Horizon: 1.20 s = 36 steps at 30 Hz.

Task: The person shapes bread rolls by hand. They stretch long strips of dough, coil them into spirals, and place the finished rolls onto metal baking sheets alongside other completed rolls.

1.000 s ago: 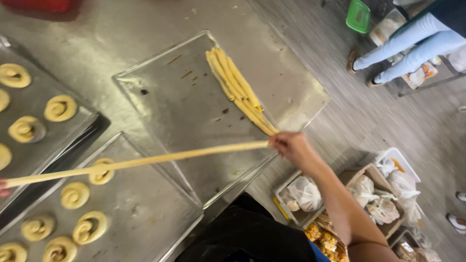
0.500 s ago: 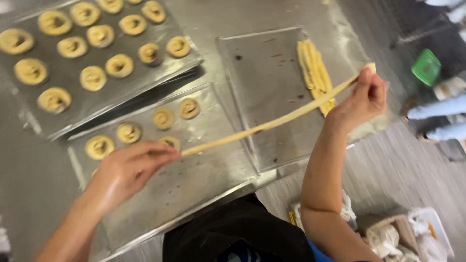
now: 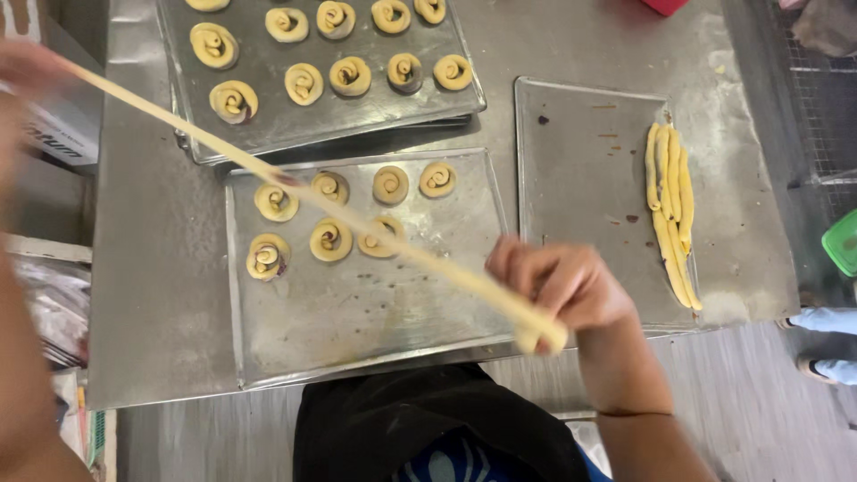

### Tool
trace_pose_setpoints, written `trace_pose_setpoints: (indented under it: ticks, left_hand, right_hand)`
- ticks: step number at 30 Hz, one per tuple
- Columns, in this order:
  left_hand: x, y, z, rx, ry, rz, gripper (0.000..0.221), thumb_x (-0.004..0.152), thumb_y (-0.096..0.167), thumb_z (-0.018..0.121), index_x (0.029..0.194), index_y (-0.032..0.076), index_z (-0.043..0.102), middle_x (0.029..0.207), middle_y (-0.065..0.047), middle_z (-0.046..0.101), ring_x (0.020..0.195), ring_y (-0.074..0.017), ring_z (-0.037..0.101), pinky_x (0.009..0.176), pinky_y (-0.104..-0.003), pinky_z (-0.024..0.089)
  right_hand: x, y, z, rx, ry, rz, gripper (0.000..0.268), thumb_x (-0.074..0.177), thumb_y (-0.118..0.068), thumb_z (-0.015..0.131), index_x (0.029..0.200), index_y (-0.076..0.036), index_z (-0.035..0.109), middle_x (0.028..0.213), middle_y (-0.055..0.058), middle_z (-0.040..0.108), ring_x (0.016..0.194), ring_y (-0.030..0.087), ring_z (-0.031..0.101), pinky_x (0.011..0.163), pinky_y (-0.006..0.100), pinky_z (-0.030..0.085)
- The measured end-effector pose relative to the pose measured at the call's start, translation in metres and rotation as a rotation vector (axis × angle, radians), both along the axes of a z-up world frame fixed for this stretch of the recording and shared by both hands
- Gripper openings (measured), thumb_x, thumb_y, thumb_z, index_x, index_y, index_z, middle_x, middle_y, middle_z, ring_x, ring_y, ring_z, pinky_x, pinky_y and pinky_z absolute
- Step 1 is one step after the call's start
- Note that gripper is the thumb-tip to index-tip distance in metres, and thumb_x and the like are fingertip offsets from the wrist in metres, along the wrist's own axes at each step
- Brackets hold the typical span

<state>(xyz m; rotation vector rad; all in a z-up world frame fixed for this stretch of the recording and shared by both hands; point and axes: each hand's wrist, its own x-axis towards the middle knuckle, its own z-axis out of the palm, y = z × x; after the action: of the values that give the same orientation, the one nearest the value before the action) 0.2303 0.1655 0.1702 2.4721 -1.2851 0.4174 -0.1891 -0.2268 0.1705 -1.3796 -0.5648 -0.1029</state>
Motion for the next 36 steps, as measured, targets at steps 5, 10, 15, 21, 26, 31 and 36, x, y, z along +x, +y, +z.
trace_pose_setpoints:
  ticks: [5, 10, 15, 21, 26, 31, 36]
  left_hand:
    - [-0.102, -0.114, -0.053, 0.133, 0.169, -0.573, 0.031, 0.074, 0.004, 0.069, 0.104, 0.006, 0.078, 0.104, -0.013, 0.075, 0.099, -0.0332, 0.071, 0.084, -0.042, 0.058]
    - [-0.216, -0.201, 0.009, -0.196, 0.019, -1.2, 0.015, 0.088, 0.005, 0.069, 0.101, 0.007, 0.076, 0.099, -0.006, 0.075, 0.096, -0.022, 0.073, 0.085, -0.034, 0.062]
    - [-0.217, -0.261, 0.07, -0.597, -0.22, -1.166, 0.019, 0.088, 0.004, 0.077, 0.106, 0.011, 0.075, 0.105, -0.006, 0.077, 0.097, -0.0215, 0.073, 0.085, -0.029, 0.063]
    - [-0.171, -0.259, 0.052, -0.696, 0.129, -0.893, 0.018, 0.088, 0.008, 0.088, 0.103, 0.01, 0.078, 0.106, -0.004, 0.072, 0.096, -0.0199, 0.068, 0.083, -0.033, 0.057]
    - [-0.221, -0.274, -0.07, -0.851, 1.127, -0.614, 0.016, 0.082, 0.003, 0.084, 0.097, 0.009, 0.079, 0.111, -0.003, 0.066, 0.101, -0.0149, 0.066, 0.085, -0.026, 0.058]
    - [-0.276, -0.267, -0.157, -0.972, 2.304, -0.714, 0.004, 0.095, 0.0, 0.071, 0.098, 0.001, 0.073, 0.114, -0.008, 0.071, 0.101, -0.0168, 0.07, 0.091, -0.03, 0.059]
    - [-0.275, -0.243, -0.161, -0.957, 2.268, -0.828, 0.018, 0.103, -0.008, 0.072, 0.105, 0.006, 0.06, 0.111, -0.009, 0.068, 0.105, -0.0183, 0.069, 0.093, -0.032, 0.057]
  right_hand:
    - [0.033, 0.003, -0.041, 0.227, 0.146, -0.736, 0.019, 0.077, -0.008, 0.09, 0.093, -0.011, 0.081, 0.1, 0.001, 0.065, 0.101, 0.015, 0.054, 0.091, 0.034, 0.043]
    - [0.041, 0.007, -0.056, -0.183, 0.161, -0.828, 0.018, 0.074, -0.002, 0.09, 0.085, -0.006, 0.077, 0.099, -0.001, 0.055, 0.102, 0.015, 0.049, 0.092, 0.031, 0.041]
    - [0.027, 0.014, -0.038, -0.047, 0.403, -0.737, 0.026, 0.069, -0.015, 0.091, 0.091, -0.016, 0.075, 0.105, -0.002, 0.067, 0.101, 0.013, 0.058, 0.093, 0.033, 0.048]
    - [0.018, 0.028, -0.011, -0.137, 0.022, -0.644, 0.026, 0.072, -0.015, 0.094, 0.087, -0.007, 0.075, 0.101, -0.002, 0.057, 0.104, 0.018, 0.046, 0.097, 0.037, 0.038]
    - [0.021, 0.032, -0.009, -0.305, 0.001, -0.863, 0.027, 0.069, -0.013, 0.095, 0.086, -0.007, 0.076, 0.091, -0.004, 0.047, 0.101, 0.017, 0.041, 0.093, 0.035, 0.035]
    - [0.018, 0.025, -0.032, -0.066, 0.196, -0.839, 0.021, 0.079, -0.009, 0.087, 0.097, -0.002, 0.079, 0.093, -0.001, 0.058, 0.098, 0.014, 0.049, 0.086, 0.028, 0.041]
    - [0.008, 0.022, -0.084, 0.348, 0.364, -0.64, 0.014, 0.089, -0.004, 0.076, 0.102, -0.001, 0.074, 0.103, 0.007, 0.067, 0.092, 0.017, 0.065, 0.079, 0.028, 0.052]
